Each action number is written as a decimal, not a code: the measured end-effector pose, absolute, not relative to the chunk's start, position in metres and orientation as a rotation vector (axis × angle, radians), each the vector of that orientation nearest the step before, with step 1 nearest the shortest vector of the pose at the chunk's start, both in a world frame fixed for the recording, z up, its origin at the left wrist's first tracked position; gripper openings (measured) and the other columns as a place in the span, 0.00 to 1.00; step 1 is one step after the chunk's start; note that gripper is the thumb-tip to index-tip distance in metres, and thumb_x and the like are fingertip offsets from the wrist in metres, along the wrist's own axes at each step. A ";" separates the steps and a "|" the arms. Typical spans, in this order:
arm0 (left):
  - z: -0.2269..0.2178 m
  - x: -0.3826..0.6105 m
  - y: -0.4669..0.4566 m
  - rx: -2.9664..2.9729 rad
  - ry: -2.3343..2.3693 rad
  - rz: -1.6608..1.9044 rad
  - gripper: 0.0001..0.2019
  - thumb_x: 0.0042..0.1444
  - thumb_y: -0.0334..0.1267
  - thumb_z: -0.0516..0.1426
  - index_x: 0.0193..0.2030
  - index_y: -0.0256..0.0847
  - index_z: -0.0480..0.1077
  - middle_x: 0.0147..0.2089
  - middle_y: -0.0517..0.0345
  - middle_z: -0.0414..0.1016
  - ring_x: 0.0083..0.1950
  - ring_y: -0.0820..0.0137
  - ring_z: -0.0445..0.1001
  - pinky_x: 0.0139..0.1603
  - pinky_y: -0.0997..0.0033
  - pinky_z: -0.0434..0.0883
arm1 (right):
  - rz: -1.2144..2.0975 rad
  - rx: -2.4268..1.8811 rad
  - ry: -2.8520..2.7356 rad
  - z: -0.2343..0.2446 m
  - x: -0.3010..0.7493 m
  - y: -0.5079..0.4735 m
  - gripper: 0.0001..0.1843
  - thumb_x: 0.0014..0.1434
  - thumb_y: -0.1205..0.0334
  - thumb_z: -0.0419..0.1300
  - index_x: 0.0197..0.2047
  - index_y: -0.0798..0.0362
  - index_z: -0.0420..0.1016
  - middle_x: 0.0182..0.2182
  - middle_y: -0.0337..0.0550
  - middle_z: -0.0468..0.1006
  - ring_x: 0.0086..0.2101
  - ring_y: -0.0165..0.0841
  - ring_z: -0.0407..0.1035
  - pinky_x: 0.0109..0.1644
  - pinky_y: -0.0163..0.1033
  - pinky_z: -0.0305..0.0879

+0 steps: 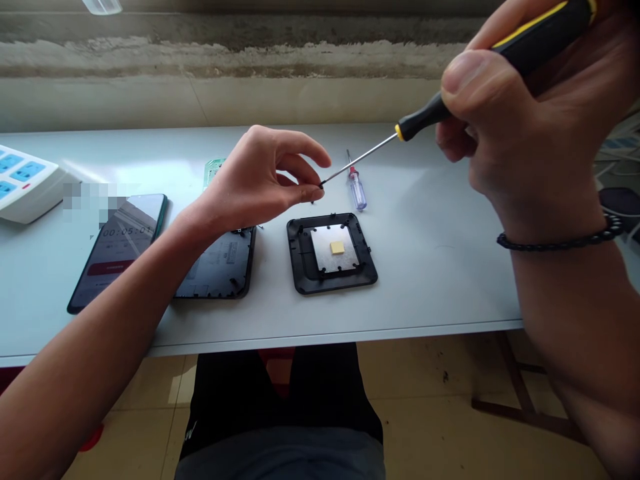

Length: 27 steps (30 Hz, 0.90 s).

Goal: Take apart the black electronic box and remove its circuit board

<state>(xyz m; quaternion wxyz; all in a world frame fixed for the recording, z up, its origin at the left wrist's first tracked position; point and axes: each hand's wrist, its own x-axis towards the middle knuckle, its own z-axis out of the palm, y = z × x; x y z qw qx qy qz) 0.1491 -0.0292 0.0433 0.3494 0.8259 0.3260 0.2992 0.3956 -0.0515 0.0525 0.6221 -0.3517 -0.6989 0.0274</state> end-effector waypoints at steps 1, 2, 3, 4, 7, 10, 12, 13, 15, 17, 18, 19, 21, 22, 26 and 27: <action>0.043 0.149 -0.029 2.143 0.847 0.776 0.11 0.53 0.34 0.68 0.44 0.42 0.79 0.38 0.55 0.86 0.44 0.63 0.85 0.48 0.64 0.83 | 0.061 -0.842 -1.604 0.053 0.395 -0.053 0.03 0.58 0.59 0.65 0.34 0.48 0.77 0.21 0.32 0.64 0.21 0.22 0.62 0.24 0.36 0.49; 0.043 0.149 -0.029 2.146 0.849 0.778 0.11 0.53 0.35 0.68 0.44 0.42 0.79 0.38 0.55 0.86 0.43 0.63 0.85 0.48 0.64 0.83 | 0.062 -0.877 -1.603 0.053 0.394 -0.054 0.04 0.58 0.58 0.65 0.34 0.47 0.76 0.21 0.32 0.64 0.22 0.22 0.62 0.24 0.36 0.50; 0.043 0.149 -0.029 2.149 0.848 0.781 0.11 0.53 0.35 0.68 0.44 0.42 0.79 0.38 0.55 0.86 0.43 0.63 0.85 0.47 0.65 0.83 | 0.062 -0.903 -1.599 0.053 0.394 -0.055 0.04 0.58 0.57 0.65 0.34 0.47 0.76 0.22 0.32 0.63 0.22 0.22 0.62 0.25 0.35 0.50; 0.043 0.149 -0.030 2.151 0.848 0.784 0.11 0.53 0.35 0.68 0.44 0.42 0.79 0.38 0.56 0.86 0.43 0.63 0.85 0.47 0.65 0.83 | 0.063 -0.920 -1.595 0.053 0.393 -0.056 0.05 0.59 0.56 0.65 0.35 0.47 0.76 0.22 0.32 0.63 0.22 0.22 0.62 0.25 0.34 0.50; 0.044 0.149 -0.030 2.157 0.853 0.776 0.11 0.53 0.35 0.68 0.44 0.41 0.79 0.38 0.55 0.86 0.43 0.64 0.85 0.47 0.66 0.83 | 0.066 -0.891 -1.592 0.053 0.393 -0.057 0.05 0.58 0.58 0.65 0.33 0.49 0.75 0.21 0.32 0.62 0.21 0.21 0.61 0.24 0.34 0.48; 0.045 0.149 -0.030 2.167 0.856 0.766 0.11 0.52 0.35 0.68 0.44 0.42 0.79 0.38 0.56 0.86 0.43 0.64 0.85 0.47 0.65 0.83 | 0.086 -0.866 -1.584 0.053 0.393 -0.056 0.04 0.57 0.60 0.65 0.33 0.50 0.74 0.21 0.32 0.63 0.21 0.21 0.62 0.23 0.33 0.48; 0.045 0.149 -0.030 2.171 0.857 0.768 0.11 0.52 0.35 0.68 0.43 0.42 0.79 0.39 0.56 0.86 0.43 0.63 0.85 0.47 0.65 0.83 | 0.097 -0.873 -1.581 0.053 0.393 -0.055 0.05 0.57 0.60 0.65 0.33 0.50 0.75 0.21 0.33 0.62 0.21 0.21 0.62 0.22 0.33 0.48; 0.045 0.149 -0.030 2.174 0.855 0.768 0.11 0.52 0.35 0.68 0.43 0.42 0.79 0.39 0.55 0.86 0.43 0.63 0.85 0.47 0.65 0.83 | 0.097 -0.874 -1.580 0.053 0.394 -0.055 0.05 0.57 0.60 0.65 0.32 0.50 0.75 0.21 0.33 0.62 0.21 0.21 0.62 0.22 0.33 0.48; 0.044 0.149 -0.029 2.177 0.853 0.768 0.10 0.53 0.34 0.68 0.43 0.41 0.80 0.39 0.54 0.86 0.43 0.63 0.85 0.47 0.64 0.83 | 0.095 -0.863 -1.582 0.053 0.394 -0.054 0.04 0.56 0.60 0.65 0.32 0.50 0.75 0.21 0.33 0.63 0.20 0.21 0.61 0.22 0.33 0.48; 0.044 0.149 -0.029 2.177 0.855 0.765 0.10 0.53 0.34 0.68 0.42 0.40 0.80 0.38 0.54 0.85 0.43 0.63 0.85 0.47 0.64 0.83 | 0.104 -0.871 -1.583 0.053 0.394 -0.055 0.04 0.56 0.60 0.65 0.33 0.49 0.75 0.21 0.32 0.64 0.21 0.21 0.62 0.22 0.33 0.49; 0.043 0.149 -0.029 2.175 0.858 0.765 0.09 0.53 0.34 0.68 0.42 0.41 0.80 0.38 0.54 0.85 0.43 0.63 0.85 0.47 0.65 0.82 | 0.116 -0.889 -1.584 0.053 0.394 -0.055 0.04 0.57 0.60 0.65 0.34 0.49 0.76 0.22 0.32 0.64 0.21 0.21 0.62 0.23 0.33 0.49; 0.043 0.149 -0.029 2.175 0.860 0.763 0.09 0.53 0.34 0.68 0.42 0.41 0.80 0.38 0.55 0.85 0.43 0.63 0.85 0.47 0.65 0.82 | 0.125 -0.900 -1.582 0.053 0.394 -0.055 0.03 0.57 0.60 0.65 0.34 0.49 0.76 0.22 0.32 0.64 0.21 0.20 0.63 0.23 0.33 0.49; 0.043 0.149 -0.029 2.177 0.855 0.767 0.09 0.53 0.34 0.68 0.42 0.41 0.80 0.38 0.55 0.85 0.43 0.63 0.85 0.46 0.65 0.82 | 0.128 -0.891 -1.580 0.053 0.394 -0.054 0.03 0.56 0.61 0.65 0.33 0.49 0.76 0.21 0.31 0.64 0.21 0.20 0.62 0.23 0.33 0.48; 0.043 0.149 -0.029 2.177 0.850 0.770 0.09 0.53 0.34 0.68 0.41 0.41 0.80 0.38 0.55 0.85 0.43 0.63 0.85 0.46 0.65 0.82 | 0.120 -0.875 -1.581 0.053 0.393 -0.054 0.03 0.56 0.61 0.64 0.32 0.50 0.75 0.21 0.31 0.63 0.20 0.20 0.61 0.22 0.34 0.47; 0.043 0.149 -0.029 2.173 0.851 0.772 0.08 0.53 0.33 0.68 0.41 0.41 0.80 0.39 0.55 0.85 0.43 0.63 0.85 0.47 0.64 0.82 | 0.113 -0.891 -1.584 0.055 0.393 -0.055 0.03 0.56 0.61 0.64 0.32 0.50 0.75 0.21 0.32 0.63 0.21 0.21 0.61 0.23 0.34 0.47; 0.043 0.149 -0.029 2.173 0.855 0.771 0.08 0.53 0.33 0.68 0.41 0.41 0.80 0.39 0.55 0.85 0.43 0.63 0.85 0.47 0.64 0.82 | 0.119 -0.908 -1.588 0.055 0.394 -0.055 0.04 0.57 0.60 0.64 0.33 0.50 0.75 0.21 0.32 0.63 0.21 0.21 0.61 0.23 0.34 0.48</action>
